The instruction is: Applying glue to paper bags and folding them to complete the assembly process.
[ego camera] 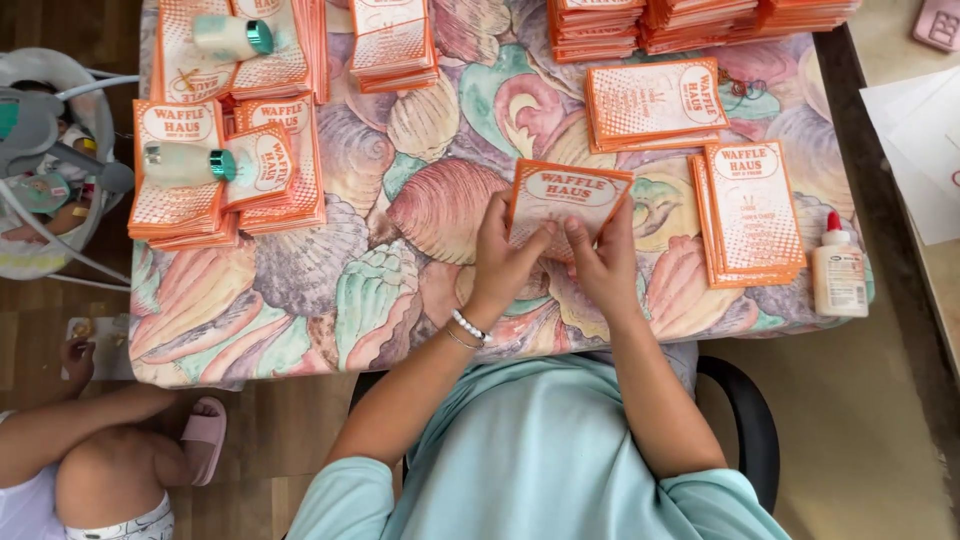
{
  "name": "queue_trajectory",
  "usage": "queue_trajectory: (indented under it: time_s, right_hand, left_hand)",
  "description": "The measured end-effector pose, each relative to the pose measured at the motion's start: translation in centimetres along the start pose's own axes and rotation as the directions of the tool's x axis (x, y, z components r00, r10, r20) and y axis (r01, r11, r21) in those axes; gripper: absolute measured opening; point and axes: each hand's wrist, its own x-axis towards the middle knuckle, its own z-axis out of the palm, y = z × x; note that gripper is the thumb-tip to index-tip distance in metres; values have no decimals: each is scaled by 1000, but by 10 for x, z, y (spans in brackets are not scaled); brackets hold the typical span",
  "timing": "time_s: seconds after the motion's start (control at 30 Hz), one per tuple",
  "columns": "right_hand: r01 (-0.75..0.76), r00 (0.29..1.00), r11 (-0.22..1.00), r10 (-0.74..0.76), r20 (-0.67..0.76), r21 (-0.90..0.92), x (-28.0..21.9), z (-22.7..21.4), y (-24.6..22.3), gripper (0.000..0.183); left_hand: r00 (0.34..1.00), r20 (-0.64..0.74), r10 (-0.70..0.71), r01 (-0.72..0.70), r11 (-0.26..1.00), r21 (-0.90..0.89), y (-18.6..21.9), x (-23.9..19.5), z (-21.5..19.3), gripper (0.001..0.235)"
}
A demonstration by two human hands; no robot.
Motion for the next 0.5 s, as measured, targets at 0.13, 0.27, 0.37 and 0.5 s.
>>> queue_trajectory:
  time_s: [0.13,0.27,0.37,0.5]
  right_hand:
    - [-26,1000,1000,26,-6,-6,0,10,-14,50]
    - [-38,998,999,39,-40,31,3,8,-35,32]
    - [-41,997,999,42,-60,24,2,-3,-39,28]
    - [25,1000,992,-25,1,-123,-2,-39,-28,64]
  left_hand:
    - [998,-33,56,-51,990,132,-11,-7,4,27]
    - [996,-66,52,-39,984,176,-1,-16,15,17]
    - [997,-71,21,-8,982,187,16,-21,19,20]
    - [993,-79,-87,99,979,177,14,-16,6,16]
